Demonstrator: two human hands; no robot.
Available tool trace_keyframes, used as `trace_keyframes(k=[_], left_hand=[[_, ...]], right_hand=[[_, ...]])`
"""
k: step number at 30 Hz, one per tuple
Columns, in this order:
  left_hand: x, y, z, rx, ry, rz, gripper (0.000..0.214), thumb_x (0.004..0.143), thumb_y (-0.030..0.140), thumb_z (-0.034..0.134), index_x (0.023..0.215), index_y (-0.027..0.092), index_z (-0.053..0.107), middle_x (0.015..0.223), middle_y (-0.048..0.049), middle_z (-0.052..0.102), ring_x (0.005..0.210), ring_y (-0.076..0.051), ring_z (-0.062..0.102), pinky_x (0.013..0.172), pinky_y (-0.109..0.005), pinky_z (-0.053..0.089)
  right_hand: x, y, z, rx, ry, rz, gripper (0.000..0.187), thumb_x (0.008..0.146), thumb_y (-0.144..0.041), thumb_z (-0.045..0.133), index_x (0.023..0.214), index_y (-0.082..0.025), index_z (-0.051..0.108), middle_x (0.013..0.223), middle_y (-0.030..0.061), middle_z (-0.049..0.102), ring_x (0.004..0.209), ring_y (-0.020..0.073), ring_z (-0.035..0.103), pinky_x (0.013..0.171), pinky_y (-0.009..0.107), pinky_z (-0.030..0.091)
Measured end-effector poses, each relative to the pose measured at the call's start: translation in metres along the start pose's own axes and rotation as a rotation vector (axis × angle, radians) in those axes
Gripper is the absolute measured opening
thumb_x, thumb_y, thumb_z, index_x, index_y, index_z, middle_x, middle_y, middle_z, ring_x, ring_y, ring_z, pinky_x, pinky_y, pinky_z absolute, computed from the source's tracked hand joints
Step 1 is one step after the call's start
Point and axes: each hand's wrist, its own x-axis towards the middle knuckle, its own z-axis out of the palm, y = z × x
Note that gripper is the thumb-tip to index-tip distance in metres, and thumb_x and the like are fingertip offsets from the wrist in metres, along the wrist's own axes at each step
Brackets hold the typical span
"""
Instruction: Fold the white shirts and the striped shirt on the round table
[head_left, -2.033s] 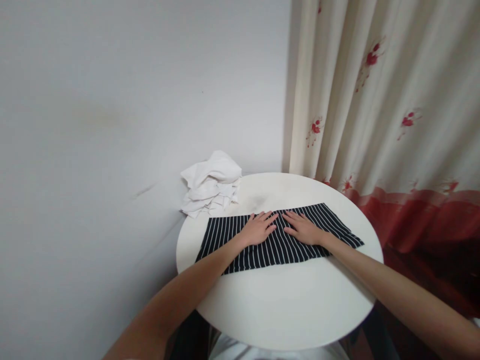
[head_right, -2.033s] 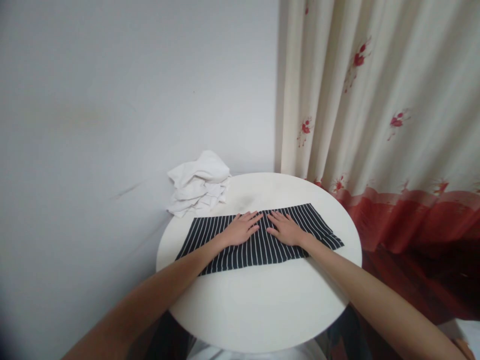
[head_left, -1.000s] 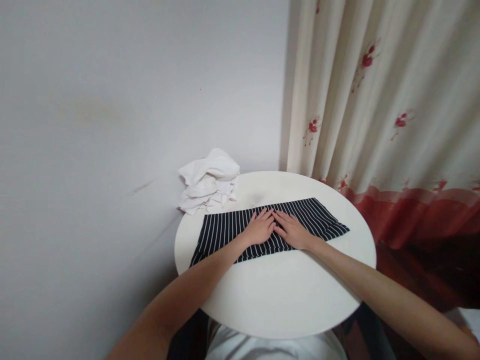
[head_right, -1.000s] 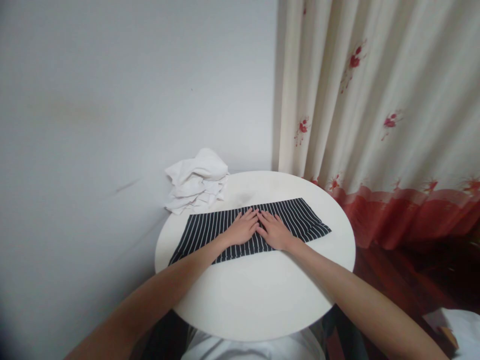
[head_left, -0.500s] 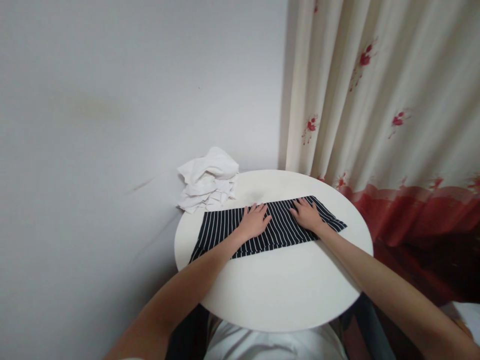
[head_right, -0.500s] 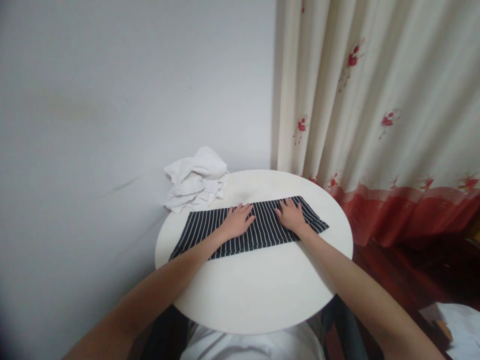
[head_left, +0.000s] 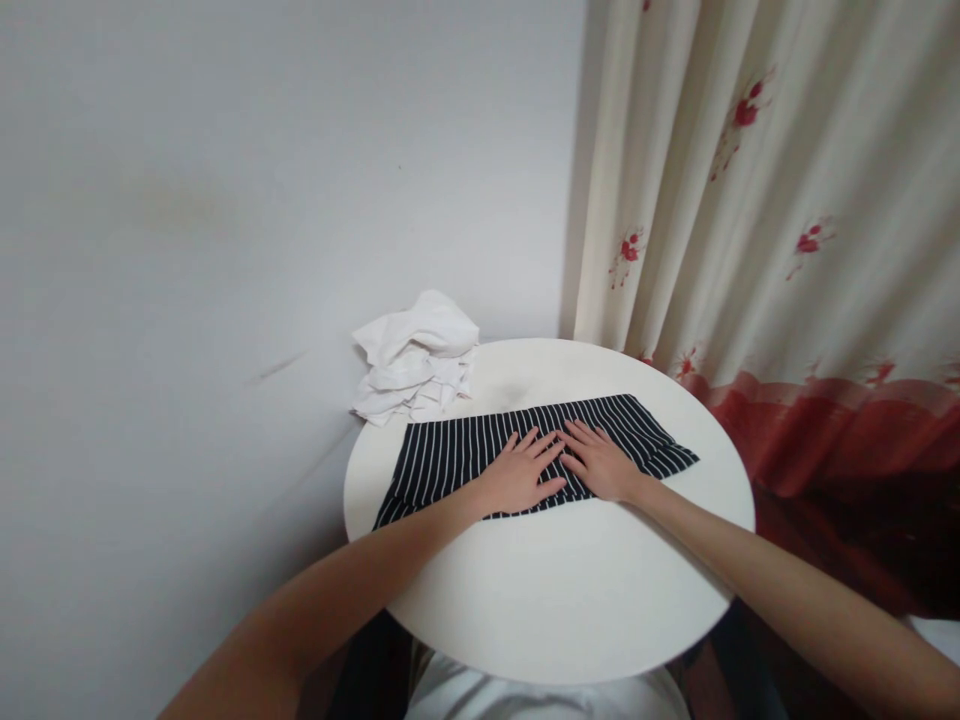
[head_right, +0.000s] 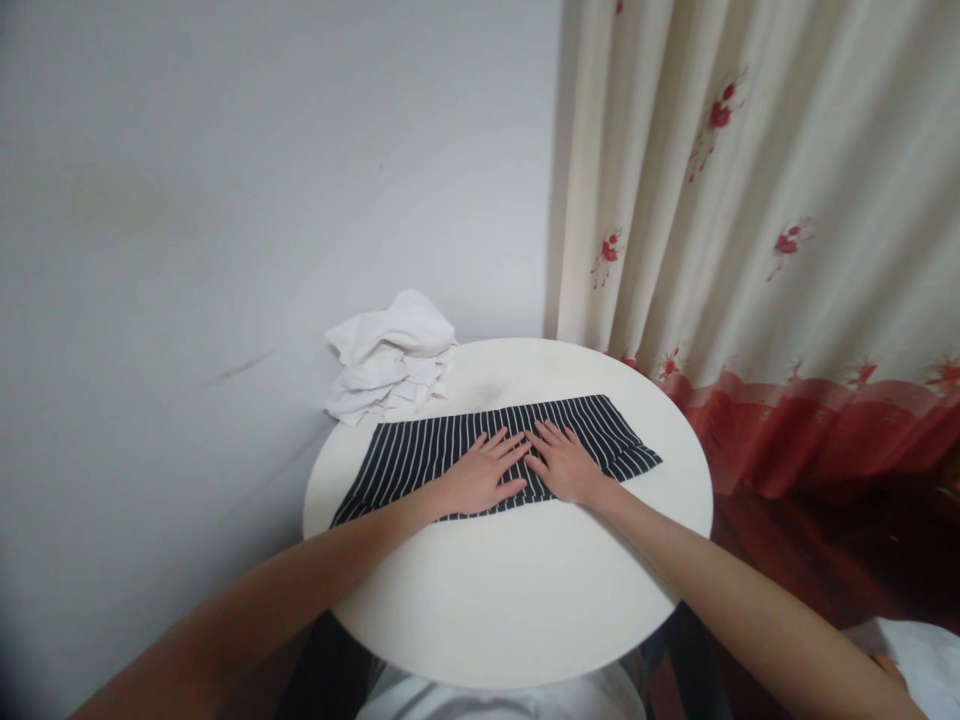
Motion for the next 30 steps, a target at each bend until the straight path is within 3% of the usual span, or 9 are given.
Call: trace_keyframes(k=[4,9,14,17,21,25,27,30], left_hand=[[-0.006,-0.008,-0.001,-0.011,-0.062,0.038,0.092,0.09,0.081,0.036,0.162,0.028,0.013,0.169,-0.0056,0.016,0.155,-0.036,0.007,0.123,-0.057,0.006],[-0.01,-0.012,-0.004,-0.03,-0.091,0.03,0.1,0.087,0.084,0.038,0.163,0.023,0.013,0.169,-0.0067,0.011,0.155,-0.035,0.005,0.124,-0.055,0.005],[-0.012,-0.011,-0.006,-0.057,-0.102,0.026,0.104,0.087,0.084,0.037,0.163,0.019,0.012,0.168,-0.0111,0.012,0.155,-0.035,0.006,0.124,-0.054,0.004],[-0.014,-0.012,-0.007,-0.064,-0.103,0.027,0.104,0.086,0.084,0.038,0.163,0.019,0.011,0.169,-0.0105,0.009,0.155,-0.035,0.003,0.124,-0.054,0.003],[-0.006,-0.015,-0.012,-0.118,-0.153,0.015,0.084,0.096,0.074,0.029,0.161,0.022,0.021,0.168,-0.0075,0.014,0.155,-0.032,0.007,0.124,-0.053,0.009],[0.022,-0.013,-0.013,-0.127,0.0,-0.091,0.061,0.107,0.045,0.012,0.153,0.018,0.04,0.163,-0.0076,0.034,0.153,-0.024,0.024,0.123,-0.046,0.021],[0.035,-0.012,-0.009,-0.08,0.073,-0.169,0.058,0.106,0.042,0.017,0.154,0.015,0.038,0.164,-0.0091,0.032,0.153,-0.027,0.024,0.123,-0.049,0.019],[0.044,-0.013,0.002,-0.044,0.068,-0.264,0.062,0.105,0.047,0.023,0.157,0.014,0.033,0.167,-0.0079,0.022,0.154,-0.031,0.016,0.124,-0.056,0.015]], right_hand=[[0.002,0.012,-0.001,-0.046,-0.009,0.012,0.07,0.102,-0.063,0.02,0.157,-0.022,0.037,0.166,0.0084,0.024,0.153,0.031,0.02,0.122,0.055,0.019],[-0.004,0.0,-0.008,-0.031,-0.002,0.043,0.074,0.1,-0.067,0.026,0.158,-0.021,0.036,0.166,0.0107,0.022,0.152,0.0352,0.02,0.12,0.06,0.019],[-0.016,-0.016,-0.009,0.031,-0.041,-0.138,0.085,0.095,-0.073,0.036,0.162,-0.024,0.019,0.166,0.0103,0.018,0.154,0.0329,0.015,0.122,0.06,0.016],[-0.018,-0.013,-0.007,0.023,-0.053,-0.149,0.085,0.095,-0.073,0.037,0.162,-0.025,0.018,0.166,0.0111,0.019,0.154,0.0328,0.016,0.122,0.06,0.016],[-0.017,-0.006,-0.006,-0.001,-0.06,-0.149,0.084,0.095,-0.073,0.036,0.162,-0.026,0.019,0.166,0.0112,0.018,0.153,0.0333,0.015,0.122,0.061,0.015],[-0.018,-0.005,-0.005,-0.008,-0.061,-0.161,0.084,0.095,-0.073,0.035,0.162,-0.024,0.021,0.166,0.0123,0.016,0.154,0.0336,0.013,0.122,0.06,0.014],[-0.02,-0.005,-0.006,0.005,-0.065,-0.155,0.085,0.095,-0.074,0.036,0.161,-0.023,0.022,0.166,0.0129,0.016,0.154,0.0339,0.012,0.122,0.061,0.013],[-0.019,0.0,-0.012,0.106,-0.11,-0.135,0.084,0.095,-0.074,0.036,0.16,-0.022,0.029,0.165,0.0122,0.018,0.154,0.0333,0.013,0.122,0.061,0.011]])
